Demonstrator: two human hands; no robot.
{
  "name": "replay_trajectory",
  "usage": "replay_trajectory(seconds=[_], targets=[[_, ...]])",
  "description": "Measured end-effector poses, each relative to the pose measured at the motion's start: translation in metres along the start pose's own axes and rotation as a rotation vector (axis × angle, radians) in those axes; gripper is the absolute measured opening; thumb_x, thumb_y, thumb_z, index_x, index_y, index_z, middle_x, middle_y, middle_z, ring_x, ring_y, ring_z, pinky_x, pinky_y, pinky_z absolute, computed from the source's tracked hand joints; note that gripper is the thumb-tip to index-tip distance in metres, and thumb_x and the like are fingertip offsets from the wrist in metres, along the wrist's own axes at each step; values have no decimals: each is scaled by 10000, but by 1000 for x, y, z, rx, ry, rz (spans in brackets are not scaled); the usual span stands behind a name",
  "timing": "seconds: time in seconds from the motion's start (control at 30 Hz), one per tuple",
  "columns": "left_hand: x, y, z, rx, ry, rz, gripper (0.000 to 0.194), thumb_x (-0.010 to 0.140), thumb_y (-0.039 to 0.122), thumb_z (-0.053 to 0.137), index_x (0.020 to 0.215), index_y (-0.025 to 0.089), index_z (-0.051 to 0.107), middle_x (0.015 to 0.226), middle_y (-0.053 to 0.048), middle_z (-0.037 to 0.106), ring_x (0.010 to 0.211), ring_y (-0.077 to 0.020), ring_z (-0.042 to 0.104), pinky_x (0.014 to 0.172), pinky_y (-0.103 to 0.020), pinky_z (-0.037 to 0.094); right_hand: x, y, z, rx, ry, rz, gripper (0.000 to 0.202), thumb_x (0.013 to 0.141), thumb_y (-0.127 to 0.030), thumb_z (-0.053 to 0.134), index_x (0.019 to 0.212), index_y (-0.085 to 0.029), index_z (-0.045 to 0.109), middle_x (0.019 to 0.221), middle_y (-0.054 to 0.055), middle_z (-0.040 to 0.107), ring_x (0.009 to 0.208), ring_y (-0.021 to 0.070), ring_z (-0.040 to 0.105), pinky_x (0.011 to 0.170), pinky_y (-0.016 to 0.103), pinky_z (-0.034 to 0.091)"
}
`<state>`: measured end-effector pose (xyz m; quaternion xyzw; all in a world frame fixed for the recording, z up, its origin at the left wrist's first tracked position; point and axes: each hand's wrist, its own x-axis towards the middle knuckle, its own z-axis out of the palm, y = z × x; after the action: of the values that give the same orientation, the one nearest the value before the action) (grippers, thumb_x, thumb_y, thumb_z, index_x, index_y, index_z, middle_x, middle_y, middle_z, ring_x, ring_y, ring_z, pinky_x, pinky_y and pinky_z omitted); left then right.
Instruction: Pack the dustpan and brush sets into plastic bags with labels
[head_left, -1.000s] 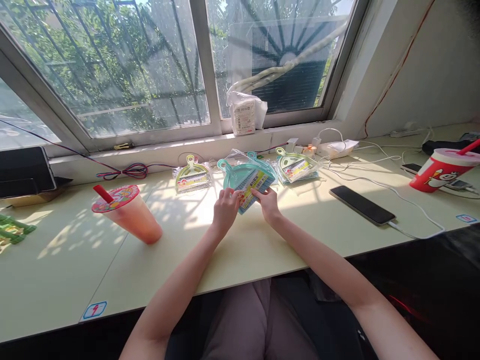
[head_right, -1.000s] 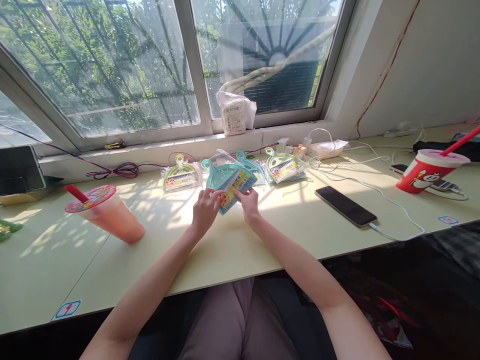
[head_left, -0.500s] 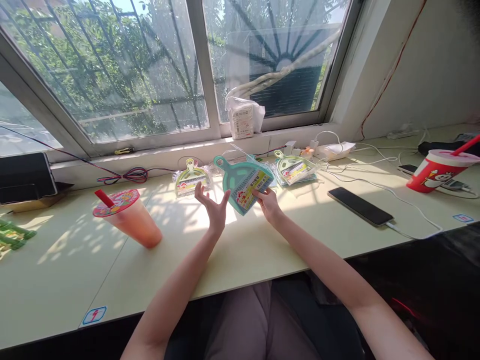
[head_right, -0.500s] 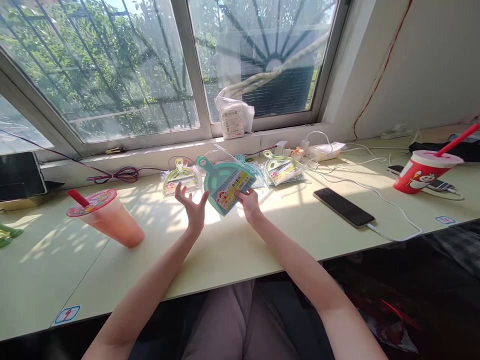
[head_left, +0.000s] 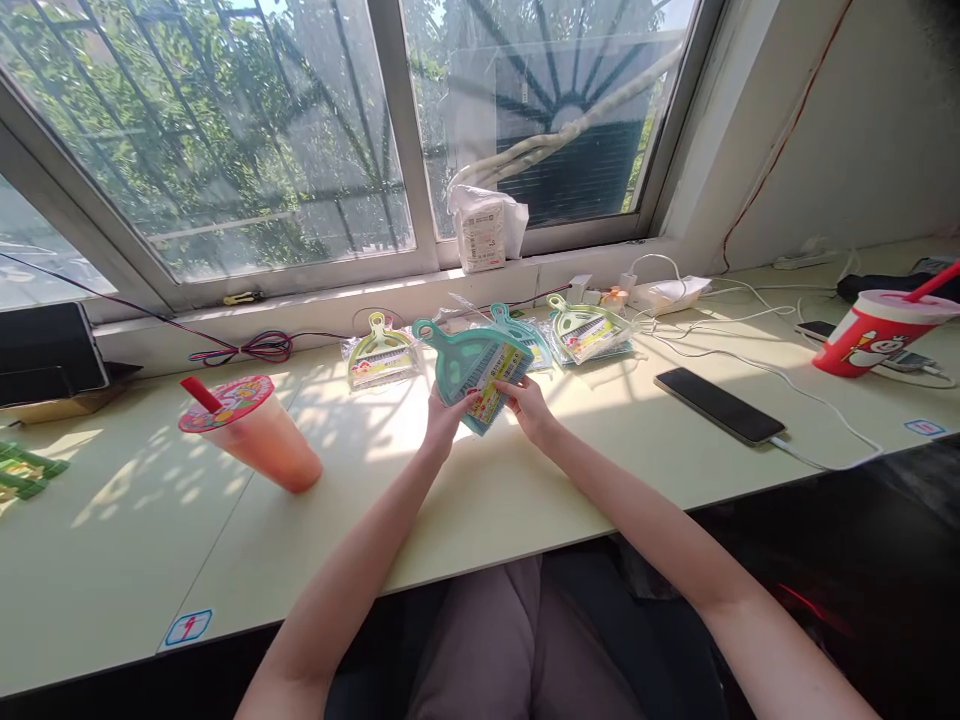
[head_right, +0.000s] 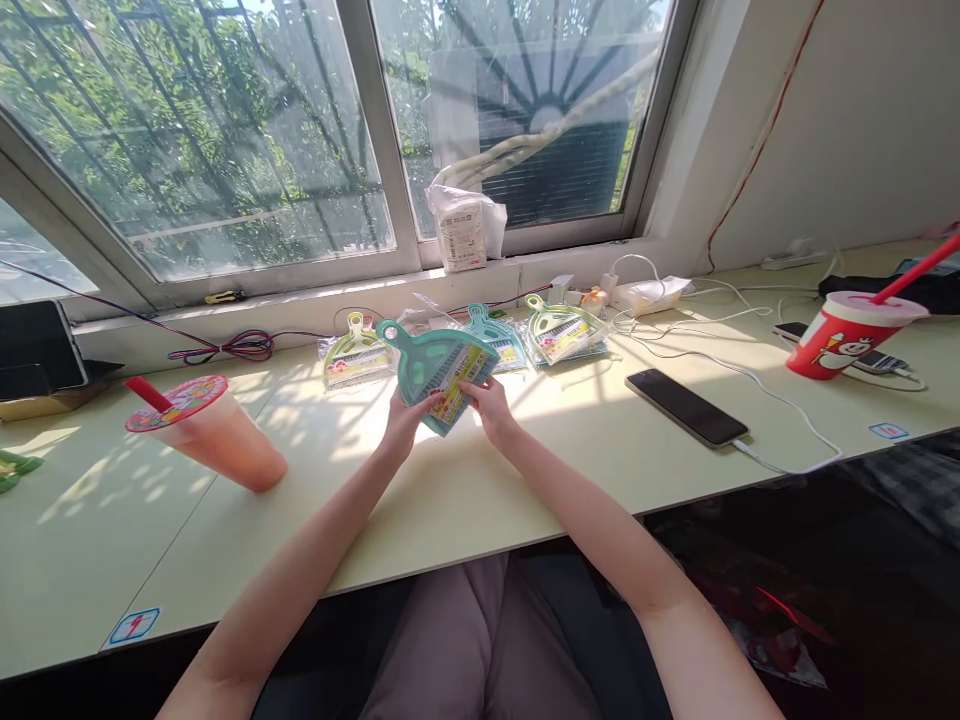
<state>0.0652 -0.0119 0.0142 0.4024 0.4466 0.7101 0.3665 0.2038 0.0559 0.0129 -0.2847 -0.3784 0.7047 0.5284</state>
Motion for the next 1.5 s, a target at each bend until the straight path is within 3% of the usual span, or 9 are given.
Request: replay_trajectory(seconds=[0.2, 0.33, 0.53, 0.6, 0.73, 0.9, 1.1, 1.2, 1.5], targets=[[-7, 3, 8, -120, -12, -76, 624, 712, 432, 818, 1249, 213, 587, 1206, -95, 709, 1161, -295, 657, 959, -425, 549, 0, 1, 2, 17, 34, -24, 356, 573, -173, 895, 838, -198, 659, 884, 39, 753, 929, 228, 717, 885, 372, 602], [-8, -1, 9, -150, -73, -226, 594, 720, 452, 802, 1221, 185, 627, 1239, -127, 698, 1138, -311, 671, 916, -440, 574, 3, 2, 0, 30, 85, -44, 370, 566, -181, 902, 836, -194, 648, 875, 33, 747, 940, 233, 716, 897, 384, 602], [-11, -2, 5, -100, -415, -434, 580, 787, 490, 757, 1311, 278, 627, 1408, -110, 604, 1191, -357, 648, 876, -485, 577, 5, -1, -6, 29, 89, -92, 346, 590, -157, 871, 860, -192, 656, 887, 35, 746, 955, 221, 710, 899, 360, 599], [-13, 0, 6, -118, -446, -453, 552, 788, 511, 752, 1289, 309, 638, 1473, -86, 552, 1256, -360, 605, 885, -489, 570, 6, -2, -7, 26, 92, -105, 337, 600, -169, 867, 858, -193, 651, 908, 39, 748, 964, 223, 709, 900, 360, 599], [-8, 3, 7, -191, -296, -308, 554, 800, 584, 706, 1257, 277, 638, 1444, -90, 582, 1334, -326, 541, 986, -488, 526, 7, -2, -6, 30, 103, -110, 345, 593, -199, 873, 840, -199, 633, 919, 41, 746, 971, 239, 712, 886, 380, 604], [-2, 0, 6, -189, -96, -169, 679, 666, 473, 850, 1240, 214, 597, 1306, -116, 667, 1246, -324, 605, 1004, -468, 527, 2, 2, 3, 21, 102, -85, 376, 575, -201, 886, 859, -199, 639, 895, 41, 754, 944, 232, 712, 853, 375, 606], [-13, -10, 21, -144, -235, -327, 680, 710, 472, 828, 1279, 231, 545, 1458, -136, 548, 1236, -329, 610, 959, -482, 557, 4, -3, 2, 78, 151, -113, 365, 574, -177, 878, 865, -174, 658, 925, 54, 767, 919, 208, 715, 867, 341, 599], [-10, -7, 21, -90, -197, -283, 666, 747, 498, 777, 1309, 246, 523, 1464, -131, 539, 1224, -318, 614, 911, -469, 582, 9, -4, 0, 106, 180, -113, 310, 609, -141, 847, 853, -169, 657, 898, 43, 762, 862, 185, 711, 841, 324, 604], [1, -3, 4, 160, -117, -206, 681, 629, 456, 819, 1170, 125, 571, 1002, -116, 726, 730, -257, 735, 647, -388, 600, 15, 10, 0, 8, 118, -46, 240, 685, -105, 802, 868, -159, 658, 869, 23, 742, 820, 163, 712, 845, 331, 606]])
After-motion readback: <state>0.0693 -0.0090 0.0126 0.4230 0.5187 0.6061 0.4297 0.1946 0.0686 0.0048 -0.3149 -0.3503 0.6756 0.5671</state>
